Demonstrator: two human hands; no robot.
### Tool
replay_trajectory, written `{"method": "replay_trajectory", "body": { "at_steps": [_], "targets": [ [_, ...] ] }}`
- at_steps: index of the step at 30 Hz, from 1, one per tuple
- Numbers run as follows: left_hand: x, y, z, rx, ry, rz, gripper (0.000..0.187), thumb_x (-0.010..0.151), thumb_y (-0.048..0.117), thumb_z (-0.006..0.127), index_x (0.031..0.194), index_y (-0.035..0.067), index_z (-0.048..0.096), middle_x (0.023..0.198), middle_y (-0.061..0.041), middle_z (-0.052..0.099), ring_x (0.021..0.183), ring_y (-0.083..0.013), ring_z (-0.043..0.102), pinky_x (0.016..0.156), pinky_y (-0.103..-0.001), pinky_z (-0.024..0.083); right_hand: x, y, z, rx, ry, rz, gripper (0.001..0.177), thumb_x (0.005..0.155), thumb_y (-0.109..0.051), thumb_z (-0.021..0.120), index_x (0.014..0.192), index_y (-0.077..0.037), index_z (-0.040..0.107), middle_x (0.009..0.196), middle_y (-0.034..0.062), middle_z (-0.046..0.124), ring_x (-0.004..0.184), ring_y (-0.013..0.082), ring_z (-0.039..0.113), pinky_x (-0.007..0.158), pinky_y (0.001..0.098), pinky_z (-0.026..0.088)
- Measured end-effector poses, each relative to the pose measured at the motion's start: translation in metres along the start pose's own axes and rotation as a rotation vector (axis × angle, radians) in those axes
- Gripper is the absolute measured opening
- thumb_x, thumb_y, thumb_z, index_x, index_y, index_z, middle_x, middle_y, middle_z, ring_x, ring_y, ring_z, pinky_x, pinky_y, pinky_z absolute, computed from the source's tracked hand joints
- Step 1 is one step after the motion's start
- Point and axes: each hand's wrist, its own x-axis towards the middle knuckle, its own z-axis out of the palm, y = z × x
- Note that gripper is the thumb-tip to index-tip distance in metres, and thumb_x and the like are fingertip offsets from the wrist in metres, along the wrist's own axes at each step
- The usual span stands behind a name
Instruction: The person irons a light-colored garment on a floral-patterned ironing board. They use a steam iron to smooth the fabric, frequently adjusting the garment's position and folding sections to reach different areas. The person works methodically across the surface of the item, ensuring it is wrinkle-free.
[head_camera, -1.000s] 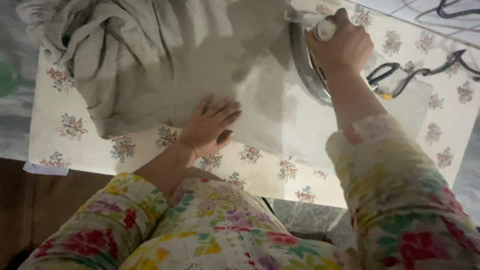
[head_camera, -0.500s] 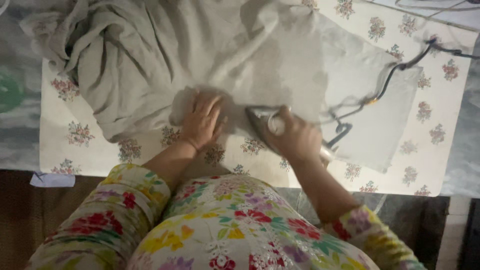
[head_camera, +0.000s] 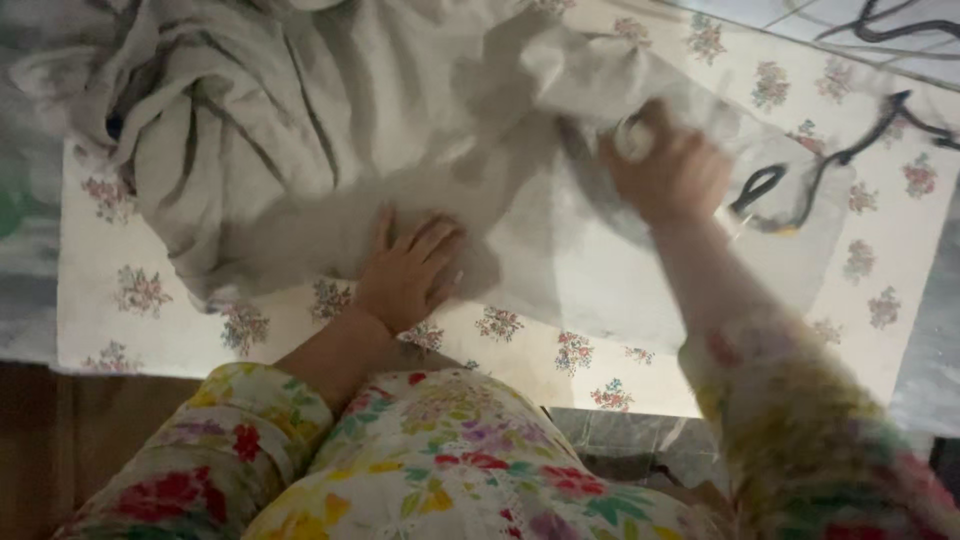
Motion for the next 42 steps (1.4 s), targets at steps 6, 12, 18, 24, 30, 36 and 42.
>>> {"method": "replay_trajectory", "body": {
  "at_steps": [6,12,18,24,30,36,42],
  "targets": [
    [0.003,0.003,-0.001,0.017,0.103,0.015,0.062,0.101,0.051,0.042,0.154,0.019,0.042,0.159,-0.004,0.038,0.149,-0.0240,0.031,0.125,-0.063,0.006,0.084,0.025,0.019,0.169,-0.054,0.174,0.053,0.089,-0.064,0.078,0.116,-0.019,0.067,0.087,0.0156,0.073,0.075,0.0345,0.073,0.064,0.0481,0.056],
    [-0.003,0.005,-0.006,0.053,0.076,-0.006,0.058,0.101,0.048,0.042,0.151,0.019,0.046,0.159,-0.002,0.039,0.148,-0.0212,0.032,0.121,-0.065,0.012,0.085,0.014,0.018,0.181,0.063,0.215,0.051,0.075,-0.058,0.087,0.106,-0.020,0.072,0.091,0.0128,0.076,0.089,0.0393,0.072,0.070,0.0529,0.054],
    [-0.003,0.001,-0.003,-0.006,0.063,-0.065,0.053,0.105,0.046,0.038,0.150,0.020,0.046,0.157,-0.007,0.039,0.146,-0.0251,0.035,0.122,-0.065,0.011,-0.005,-0.036,-0.017,0.280,-0.127,0.251,0.046,0.085,-0.060,0.076,0.111,-0.022,0.070,0.083,0.0160,0.073,0.076,0.0359,0.073,0.069,0.0500,0.057],
    [-0.009,-0.007,0.012,-0.141,0.273,-0.071,0.048,0.109,0.041,0.037,0.140,0.013,0.060,0.151,-0.008,0.053,0.145,-0.0240,0.046,0.128,-0.063,0.013,-0.112,-0.081,-0.050,0.157,-0.408,0.152,0.050,0.094,-0.065,0.064,0.114,-0.019,0.066,0.068,0.0112,0.071,0.050,0.0210,0.067,0.043,0.0372,0.051],
    [-0.002,-0.038,0.030,-0.186,0.055,-0.038,0.043,0.108,0.041,0.045,0.131,0.010,0.065,0.154,-0.011,0.056,0.137,-0.0320,0.051,0.128,-0.052,0.026,-0.130,-0.086,-0.038,0.162,-0.219,-0.076,0.052,0.093,-0.063,0.063,0.124,-0.022,0.069,0.076,0.0107,0.073,0.048,0.0179,0.068,0.034,0.0335,0.048],
    [-0.030,-0.059,0.004,-0.193,0.199,-0.263,0.045,0.102,0.038,0.053,0.135,0.009,0.057,0.144,-0.015,0.051,0.129,-0.0390,0.046,0.110,-0.056,0.033,-0.050,-0.065,-0.016,0.156,-0.174,-0.015,0.050,0.095,-0.066,0.067,0.116,-0.020,0.070,0.076,0.0082,0.073,0.054,0.0200,0.069,0.041,0.0367,0.053],
    [-0.024,-0.057,-0.003,-0.153,0.237,-0.261,0.043,0.097,0.038,0.056,0.131,0.013,0.057,0.136,-0.016,0.050,0.125,-0.0390,0.046,0.105,-0.057,0.034,0.021,-0.050,-0.011,0.072,-0.104,0.021,0.053,0.094,-0.069,0.070,0.112,-0.019,0.069,0.071,0.0137,0.072,0.058,0.0286,0.070,0.053,0.0426,0.055]
  ]
}}
